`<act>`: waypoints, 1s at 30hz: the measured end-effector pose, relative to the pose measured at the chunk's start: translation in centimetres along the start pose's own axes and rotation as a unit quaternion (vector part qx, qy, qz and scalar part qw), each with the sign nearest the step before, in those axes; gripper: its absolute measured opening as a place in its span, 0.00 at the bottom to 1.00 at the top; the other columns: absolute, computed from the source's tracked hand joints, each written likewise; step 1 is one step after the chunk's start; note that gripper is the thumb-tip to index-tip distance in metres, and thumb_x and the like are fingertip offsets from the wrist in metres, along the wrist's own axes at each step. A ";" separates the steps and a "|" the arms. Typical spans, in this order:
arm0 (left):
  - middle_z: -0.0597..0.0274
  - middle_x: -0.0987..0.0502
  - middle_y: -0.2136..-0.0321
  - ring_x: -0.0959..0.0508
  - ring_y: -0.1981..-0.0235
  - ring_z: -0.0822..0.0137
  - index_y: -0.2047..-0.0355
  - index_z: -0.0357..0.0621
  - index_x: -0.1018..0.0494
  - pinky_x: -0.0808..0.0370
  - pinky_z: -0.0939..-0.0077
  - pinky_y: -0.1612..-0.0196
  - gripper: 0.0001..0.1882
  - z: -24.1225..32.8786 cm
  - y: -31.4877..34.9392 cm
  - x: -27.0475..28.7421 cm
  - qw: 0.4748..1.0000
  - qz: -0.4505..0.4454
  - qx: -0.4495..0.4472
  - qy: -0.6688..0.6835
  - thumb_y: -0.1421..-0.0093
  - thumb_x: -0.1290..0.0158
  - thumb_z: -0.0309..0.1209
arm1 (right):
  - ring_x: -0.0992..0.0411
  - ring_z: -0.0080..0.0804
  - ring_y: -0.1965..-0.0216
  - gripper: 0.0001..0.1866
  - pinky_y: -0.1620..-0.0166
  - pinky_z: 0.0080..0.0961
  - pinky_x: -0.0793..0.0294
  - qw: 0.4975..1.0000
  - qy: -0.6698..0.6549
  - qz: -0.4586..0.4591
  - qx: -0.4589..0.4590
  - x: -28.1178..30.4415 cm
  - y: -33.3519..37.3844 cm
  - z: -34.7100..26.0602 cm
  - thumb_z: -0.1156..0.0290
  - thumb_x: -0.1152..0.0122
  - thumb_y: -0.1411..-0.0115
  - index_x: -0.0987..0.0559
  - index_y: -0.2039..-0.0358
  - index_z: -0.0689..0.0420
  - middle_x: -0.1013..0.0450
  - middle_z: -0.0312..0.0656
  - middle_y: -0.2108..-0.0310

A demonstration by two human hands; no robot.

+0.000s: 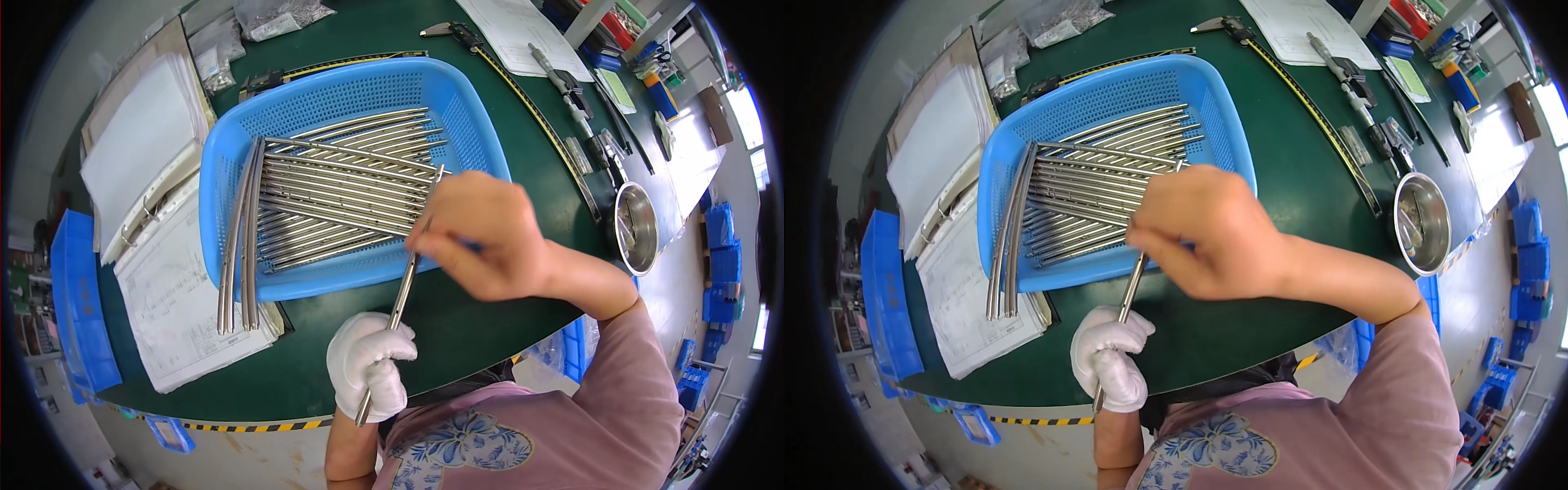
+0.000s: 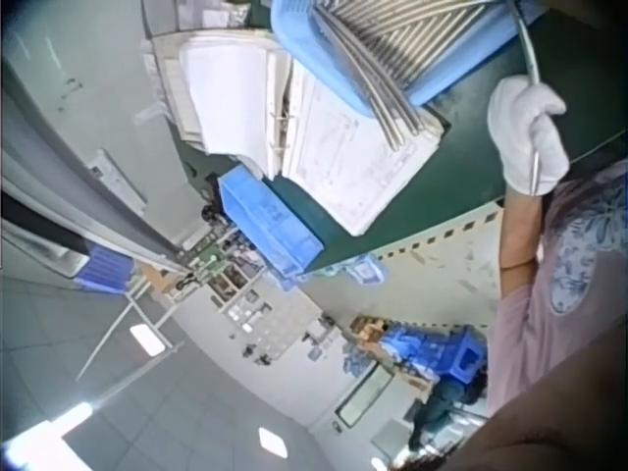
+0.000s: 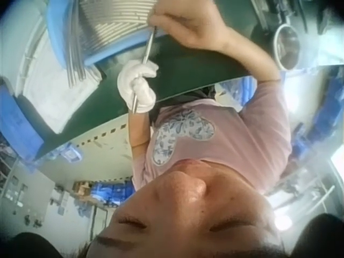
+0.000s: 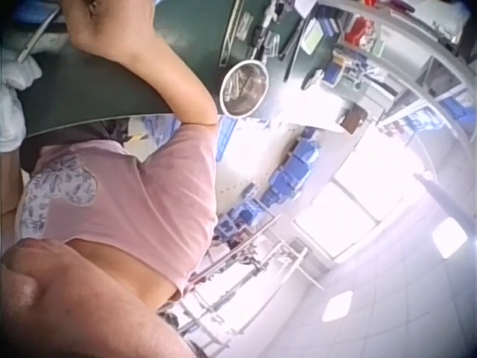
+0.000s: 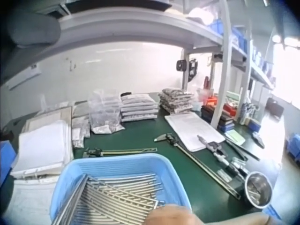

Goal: Inspecting and handling long metal rods at a manufacturing workbench, checking for defects and holes.

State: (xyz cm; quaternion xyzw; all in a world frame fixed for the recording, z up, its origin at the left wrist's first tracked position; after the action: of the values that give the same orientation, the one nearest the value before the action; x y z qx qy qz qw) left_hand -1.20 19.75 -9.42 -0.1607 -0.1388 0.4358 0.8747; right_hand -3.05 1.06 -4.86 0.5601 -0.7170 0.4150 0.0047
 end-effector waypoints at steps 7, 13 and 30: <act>0.58 0.30 0.84 0.28 0.82 0.61 0.80 0.43 0.31 0.33 0.73 0.79 0.25 -0.3 0.4 0.1 1.000 0.015 -0.008 -0.006 0.36 0.64 0.47 | 0.29 0.27 0.72 0.05 0.67 0.22 0.30 0.999 0.032 -0.009 -0.033 3.2 -1.6 0.8 0.79 0.51 0.45 0.28 0.75 0.65 0.26 0.43 0.72; 0.59 0.33 0.86 0.28 0.84 0.62 0.82 0.40 0.33 0.33 0.74 0.80 0.25 -0.1 0.4 -0.2 0.999 0.041 -0.026 0.004 0.36 0.64 0.47 | 0.32 0.29 0.80 0.06 0.75 0.25 0.34 0.993 -0.006 0.061 -0.097 3.9 -1.9 0.6 0.80 0.54 0.45 0.27 0.69 0.64 0.30 0.41 0.79; 0.59 0.29 0.83 0.28 0.82 0.60 0.80 0.45 0.31 0.32 0.71 0.78 0.14 -0.6 1.0 0.2 0.998 0.029 -0.054 -0.035 0.42 0.59 0.37 | 0.28 0.25 0.75 0.07 0.69 0.21 0.28 0.948 -0.209 -0.120 -0.205 2.1 -1.5 -0.1 0.77 0.48 0.43 0.24 0.65 0.65 0.27 0.40 0.77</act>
State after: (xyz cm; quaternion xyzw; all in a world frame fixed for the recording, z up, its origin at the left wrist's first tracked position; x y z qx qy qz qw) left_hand -1.61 20.37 -10.31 -0.1963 -0.1874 0.4580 0.8465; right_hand -2.59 -0.59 -2.94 0.7035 -0.6987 0.1285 0.0193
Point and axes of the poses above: each hand's wrist, its own y-axis away from the middle knuckle, its own x-axis out of the back of the hand, z = x × y, the point moved 2 cm from there along -y, towards the middle knuckle
